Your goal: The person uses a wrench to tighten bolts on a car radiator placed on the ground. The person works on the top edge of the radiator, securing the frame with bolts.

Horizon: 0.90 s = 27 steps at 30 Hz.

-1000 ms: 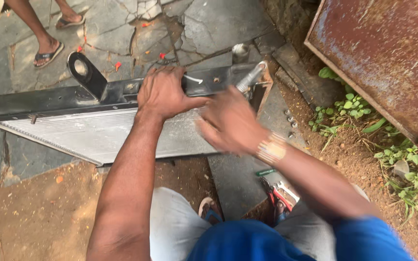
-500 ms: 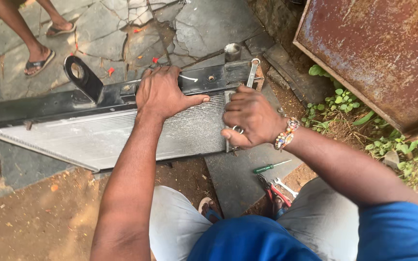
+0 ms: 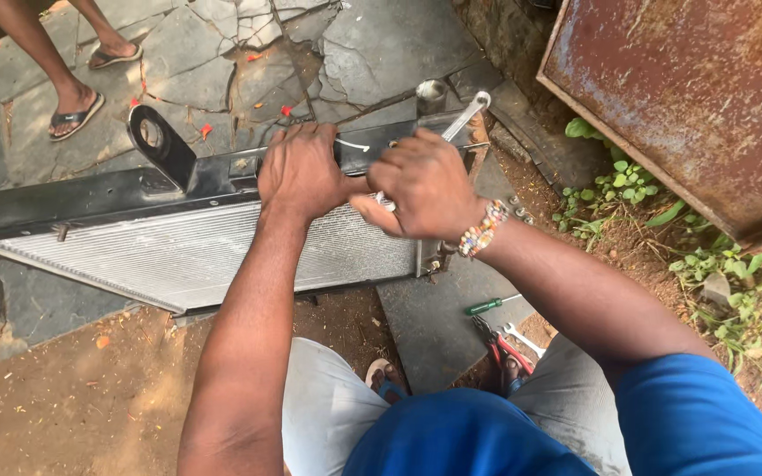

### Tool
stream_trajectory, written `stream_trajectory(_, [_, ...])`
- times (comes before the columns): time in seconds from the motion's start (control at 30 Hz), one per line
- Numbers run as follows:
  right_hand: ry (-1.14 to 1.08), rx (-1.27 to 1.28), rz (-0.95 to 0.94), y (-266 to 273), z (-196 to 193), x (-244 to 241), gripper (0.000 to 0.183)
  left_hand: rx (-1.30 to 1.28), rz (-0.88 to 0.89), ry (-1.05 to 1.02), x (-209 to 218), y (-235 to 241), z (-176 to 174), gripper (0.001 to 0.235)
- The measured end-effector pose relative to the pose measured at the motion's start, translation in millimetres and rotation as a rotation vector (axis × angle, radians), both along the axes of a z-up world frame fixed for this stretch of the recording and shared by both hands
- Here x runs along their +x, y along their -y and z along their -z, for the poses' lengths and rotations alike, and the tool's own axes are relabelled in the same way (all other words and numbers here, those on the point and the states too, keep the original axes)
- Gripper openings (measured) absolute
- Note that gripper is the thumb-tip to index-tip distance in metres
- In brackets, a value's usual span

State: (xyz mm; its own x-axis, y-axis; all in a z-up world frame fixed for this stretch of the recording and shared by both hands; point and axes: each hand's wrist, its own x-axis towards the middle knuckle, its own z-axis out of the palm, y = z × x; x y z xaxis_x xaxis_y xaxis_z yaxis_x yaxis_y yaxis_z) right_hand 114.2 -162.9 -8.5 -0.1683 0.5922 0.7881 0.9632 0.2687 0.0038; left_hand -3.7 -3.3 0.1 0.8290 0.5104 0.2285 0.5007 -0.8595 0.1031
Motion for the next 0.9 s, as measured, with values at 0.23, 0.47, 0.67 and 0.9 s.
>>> stream_trajectory(0.23, [-0.163, -0.059, 0.120, -22, -3, -5, 0.053, -0.007, -0.017, -0.048, 0, -5, 7, 0.057])
stream_trajectory(0.47, [-0.351, -0.156, 0.325, -81, -10, -6, 0.061, -0.177, -0.065, -0.169, -3, 5, -12, 0.074])
stream_trajectory(0.67, [-0.447, -0.213, 0.495, -126, -5, 5, 0.060, -0.058, 0.012, 0.010, -7, 12, -17, 0.094])
stream_trajectory(0.9, [-0.444, -0.247, 0.433, -91, 2, -19, 0.046, -0.144, -0.040, -0.110, -3, -8, 5, 0.078])
